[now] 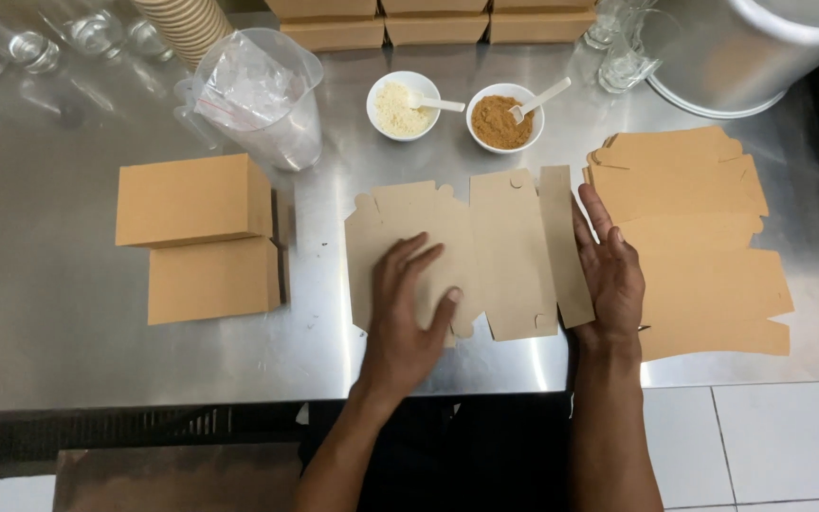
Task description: Assembling a pre-cut cardboard food container by folding its flaps and tucking in the tabs.
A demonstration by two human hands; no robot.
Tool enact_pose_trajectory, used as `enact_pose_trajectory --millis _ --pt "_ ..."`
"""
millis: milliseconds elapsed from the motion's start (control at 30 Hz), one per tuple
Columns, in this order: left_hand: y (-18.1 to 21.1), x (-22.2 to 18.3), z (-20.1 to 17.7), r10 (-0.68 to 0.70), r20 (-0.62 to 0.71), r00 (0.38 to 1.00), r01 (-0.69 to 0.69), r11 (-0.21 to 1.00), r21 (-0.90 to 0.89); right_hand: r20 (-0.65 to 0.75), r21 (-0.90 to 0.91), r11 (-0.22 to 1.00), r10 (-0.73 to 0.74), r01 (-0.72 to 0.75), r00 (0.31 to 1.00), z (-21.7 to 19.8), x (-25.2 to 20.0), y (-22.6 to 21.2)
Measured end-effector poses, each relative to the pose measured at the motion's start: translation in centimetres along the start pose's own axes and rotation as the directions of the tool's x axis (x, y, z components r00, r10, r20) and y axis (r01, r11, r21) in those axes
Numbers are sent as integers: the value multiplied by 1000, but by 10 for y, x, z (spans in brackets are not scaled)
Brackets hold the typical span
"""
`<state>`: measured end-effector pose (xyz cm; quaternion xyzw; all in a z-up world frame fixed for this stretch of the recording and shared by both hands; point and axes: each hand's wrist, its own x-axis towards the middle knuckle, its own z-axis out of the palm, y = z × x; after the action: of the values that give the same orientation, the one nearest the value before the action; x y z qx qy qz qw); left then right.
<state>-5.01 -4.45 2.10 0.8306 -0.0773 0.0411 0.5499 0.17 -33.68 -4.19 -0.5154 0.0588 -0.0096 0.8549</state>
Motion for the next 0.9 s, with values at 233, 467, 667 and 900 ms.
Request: enact_pose_trajectory --millis 233,467,667,900 --pt "-31 -20 -54 -186 -240 953 279 850 447 -50 -248 969 12 -24 999 50 -21 -16" --pt "-44 -28 -50 -246 -267 932 343 835 431 -63 -422 906 -2 -24 998 60 -37 -19" --pt "-47 -25 -53 -213 -287 934 305 893 332 50 -576 813 -67 83 997 55 -28 -14" --pt "-43 -25 -60 -223 -299 928 282 944 170 157 -863 426 -288 273 945 66 -31 -32"
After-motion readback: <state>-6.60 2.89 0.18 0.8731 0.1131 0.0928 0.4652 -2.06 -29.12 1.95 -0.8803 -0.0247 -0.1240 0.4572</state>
